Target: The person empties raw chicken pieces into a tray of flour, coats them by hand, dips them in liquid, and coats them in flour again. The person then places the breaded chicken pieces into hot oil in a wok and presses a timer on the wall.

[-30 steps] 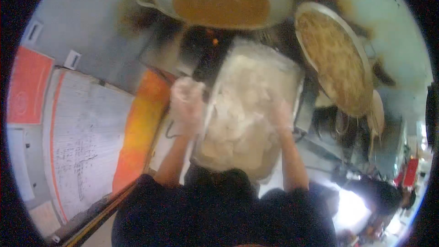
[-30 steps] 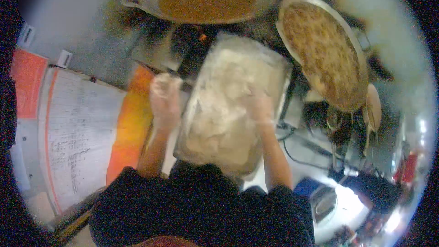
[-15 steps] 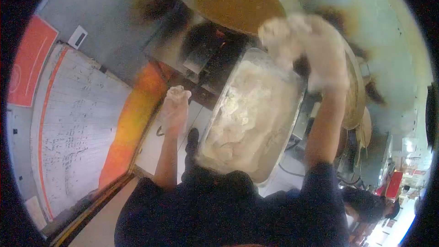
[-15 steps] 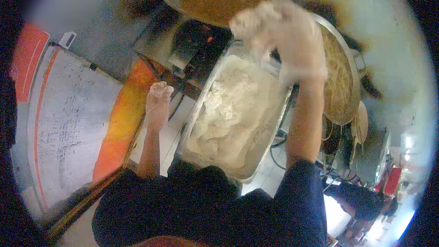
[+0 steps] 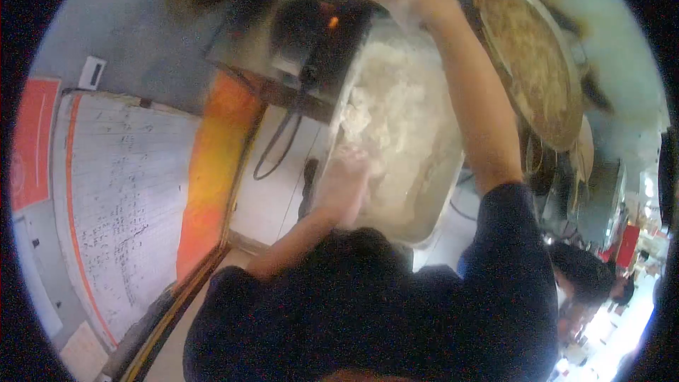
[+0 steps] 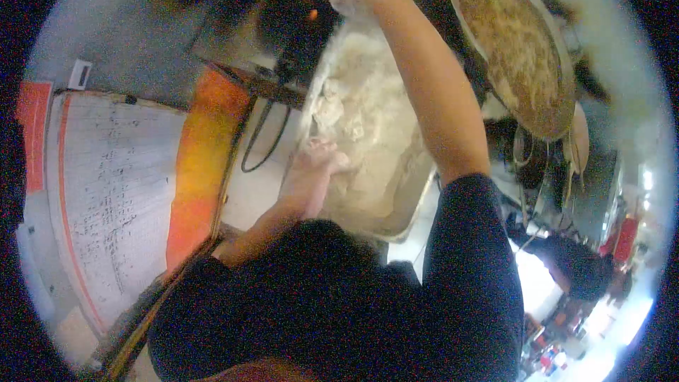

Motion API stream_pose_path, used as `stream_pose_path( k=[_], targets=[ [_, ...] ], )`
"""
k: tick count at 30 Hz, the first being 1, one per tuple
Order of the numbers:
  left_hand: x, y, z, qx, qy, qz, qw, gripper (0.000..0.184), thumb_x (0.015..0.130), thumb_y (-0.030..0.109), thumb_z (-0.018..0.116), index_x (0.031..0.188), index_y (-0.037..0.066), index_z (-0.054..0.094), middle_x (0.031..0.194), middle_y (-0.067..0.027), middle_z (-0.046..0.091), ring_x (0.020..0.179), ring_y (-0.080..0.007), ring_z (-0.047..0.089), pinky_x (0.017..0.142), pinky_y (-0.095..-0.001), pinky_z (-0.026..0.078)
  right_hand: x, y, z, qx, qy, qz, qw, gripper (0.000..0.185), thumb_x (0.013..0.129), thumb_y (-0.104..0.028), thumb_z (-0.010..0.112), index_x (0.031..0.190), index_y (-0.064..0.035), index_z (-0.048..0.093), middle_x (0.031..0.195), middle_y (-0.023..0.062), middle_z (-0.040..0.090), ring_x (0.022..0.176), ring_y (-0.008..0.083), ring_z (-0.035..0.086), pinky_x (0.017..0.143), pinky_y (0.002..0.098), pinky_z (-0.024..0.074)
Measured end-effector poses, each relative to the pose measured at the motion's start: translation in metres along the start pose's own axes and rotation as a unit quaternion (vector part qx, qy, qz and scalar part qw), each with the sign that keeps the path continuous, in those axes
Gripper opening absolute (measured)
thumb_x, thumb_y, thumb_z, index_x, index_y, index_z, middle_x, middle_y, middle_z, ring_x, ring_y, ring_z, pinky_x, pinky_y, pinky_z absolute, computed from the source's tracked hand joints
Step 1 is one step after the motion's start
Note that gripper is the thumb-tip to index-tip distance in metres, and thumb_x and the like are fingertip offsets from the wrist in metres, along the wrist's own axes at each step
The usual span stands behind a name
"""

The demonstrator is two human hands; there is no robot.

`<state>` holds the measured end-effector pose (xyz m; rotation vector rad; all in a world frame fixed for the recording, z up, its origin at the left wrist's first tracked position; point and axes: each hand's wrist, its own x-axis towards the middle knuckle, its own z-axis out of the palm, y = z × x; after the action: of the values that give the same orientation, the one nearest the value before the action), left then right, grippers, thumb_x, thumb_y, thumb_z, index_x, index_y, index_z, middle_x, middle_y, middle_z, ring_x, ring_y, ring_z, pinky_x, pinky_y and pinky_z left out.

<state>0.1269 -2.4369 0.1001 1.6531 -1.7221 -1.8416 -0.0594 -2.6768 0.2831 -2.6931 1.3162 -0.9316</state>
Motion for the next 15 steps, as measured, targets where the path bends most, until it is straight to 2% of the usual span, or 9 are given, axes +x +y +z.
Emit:
stream_pose_path(
  k=[1, 3, 4, 6, 7, 9, 10, 13, 15],
  targets=[
    [0.003, -0.005, 0.011, -0.07, -0.016, -0.03, 0.997, 0.037, 0.101, 0.03, 0.05, 0.126, 0.004, 0.059, 0.128, -0.0182, 0.059, 0.12, -0.027, 0.055, 0.109, -0.0367, 0.038, -0.03, -0.025, -0.009, -0.002, -0.027, 0.126, 0.992, 0.026, 0.089, -0.023, 0.06, 0.106, -0.0059, 0.072, 0.097, 0.0154, 0.073, 0.087, 0.029, 0.07, 0.075, 0.0386, 0.0544],
    [0.024, -0.035, 0.041, -0.167, 0.038, -0.037, 0.984, 0.047, 0.1, 0.037, 0.05, 0.132, 0.003, 0.056, 0.124, -0.0177, 0.061, 0.109, -0.027, 0.059, 0.097, -0.0366, 0.044, -0.096, -0.065, -0.02, 0.023, -0.016, 0.213, 0.977, 0.03, 0.089, -0.022, 0.063, 0.115, -0.0115, 0.071, 0.103, 0.0159, 0.072, 0.092, 0.0305, 0.07, 0.082, 0.0391, 0.0548],
    [0.061, -0.07, 0.058, -0.171, 0.036, -0.05, 0.983, 0.052, 0.1, 0.039, 0.051, 0.135, 0.001, 0.052, 0.123, -0.0185, 0.06, 0.108, -0.0266, 0.059, 0.095, -0.0364, 0.046, -0.148, -0.064, 0.001, 0.051, 0.025, 0.177, 0.983, 0.027, 0.09, -0.016, 0.06, 0.115, -0.0123, 0.072, 0.103, 0.016, 0.072, 0.092, 0.032, 0.07, 0.081, 0.0408, 0.0551],
    [0.131, -0.138, 0.093, -0.178, 0.033, -0.076, 0.981, 0.063, 0.099, 0.045, 0.051, 0.142, -0.001, 0.044, 0.12, -0.02, 0.06, 0.107, -0.0257, 0.059, 0.09, -0.036, 0.049, -0.241, -0.067, 0.053, -0.083, -0.209, 0.276, 0.934, 0.036, 0.087, -0.007, 0.054, 0.12, -0.0083, 0.066, 0.109, 0.0146, 0.07, 0.108, 0.0329, 0.064, 0.096, 0.0462, 0.0497],
    [0.131, -0.102, 0.095, -0.341, -0.004, -0.058, 0.938, 0.067, 0.101, 0.05, 0.044, 0.145, -0.001, 0.041, 0.132, -0.0172, 0.054, 0.117, -0.027, 0.054, 0.101, -0.0355, 0.042, -0.296, -0.061, 0.107, -0.114, -0.324, 0.301, 0.89, 0.04, 0.087, -0.01, 0.055, 0.126, -0.0055, 0.062, 0.117, 0.0168, 0.067, 0.116, 0.033, 0.06, 0.103, 0.0457, 0.045],
    [0.132, -0.056, 0.09, -0.487, -0.033, -0.022, 0.873, 0.072, 0.104, 0.055, 0.038, 0.148, -0.001, 0.037, 0.145, -0.0144, 0.048, 0.126, -0.0283, 0.049, 0.112, -0.0349, 0.034, -0.311, -0.079, 0.152, -0.089, -0.081, 0.3, 0.946, 0.04, 0.089, -0.014, 0.055, 0.128, -0.0051, 0.061, 0.119, 0.0176, 0.066, 0.115, 0.035, 0.06, 0.104, 0.0451, 0.0445],
    [0.137, -0.04, 0.084, -0.388, 0.017, -0.023, 0.921, 0.072, 0.102, 0.055, 0.041, 0.146, -0.001, 0.04, 0.144, -0.0161, 0.049, 0.126, -0.0285, 0.05, 0.11, -0.0358, 0.036, -0.315, -0.082, 0.172, -0.079, 0.006, 0.287, 0.955, 0.04, 0.09, -0.015, 0.055, 0.128, -0.0049, 0.061, 0.12, 0.0179, 0.066, 0.115, 0.0356, 0.06, 0.104, 0.0449, 0.0444],
    [0.127, -0.01, 0.07, -0.063, 0.162, -0.051, 0.983, 0.073, 0.098, 0.056, 0.05, 0.14, -0.003, 0.047, 0.142, -0.0214, 0.05, 0.124, -0.029, 0.052, 0.105, -0.0387, 0.041, -0.319, -0.073, 0.183, -0.027, 0.035, 0.374, 0.926, 0.046, 0.089, -0.026, 0.061, 0.132, -0.0075, 0.06, 0.122, 0.0196, 0.065, 0.114, 0.0371, 0.061, 0.104, 0.0438, 0.045],
    [0.106, 0.021, 0.058, 0.046, 0.209, -0.059, 0.975, 0.073, 0.097, 0.057, 0.053, 0.138, -0.003, 0.05, 0.141, -0.0231, 0.051, 0.124, -0.0292, 0.052, 0.103, -0.0396, 0.043, -0.31, -0.063, 0.128, 0.143, -0.064, 0.426, 0.891, 0.054, 0.085, -0.034, 0.068, 0.133, -0.0091, 0.059, 0.125, 0.0197, 0.064, 0.115, 0.0355, 0.061, 0.101, 0.0422, 0.0469]
  ],
)
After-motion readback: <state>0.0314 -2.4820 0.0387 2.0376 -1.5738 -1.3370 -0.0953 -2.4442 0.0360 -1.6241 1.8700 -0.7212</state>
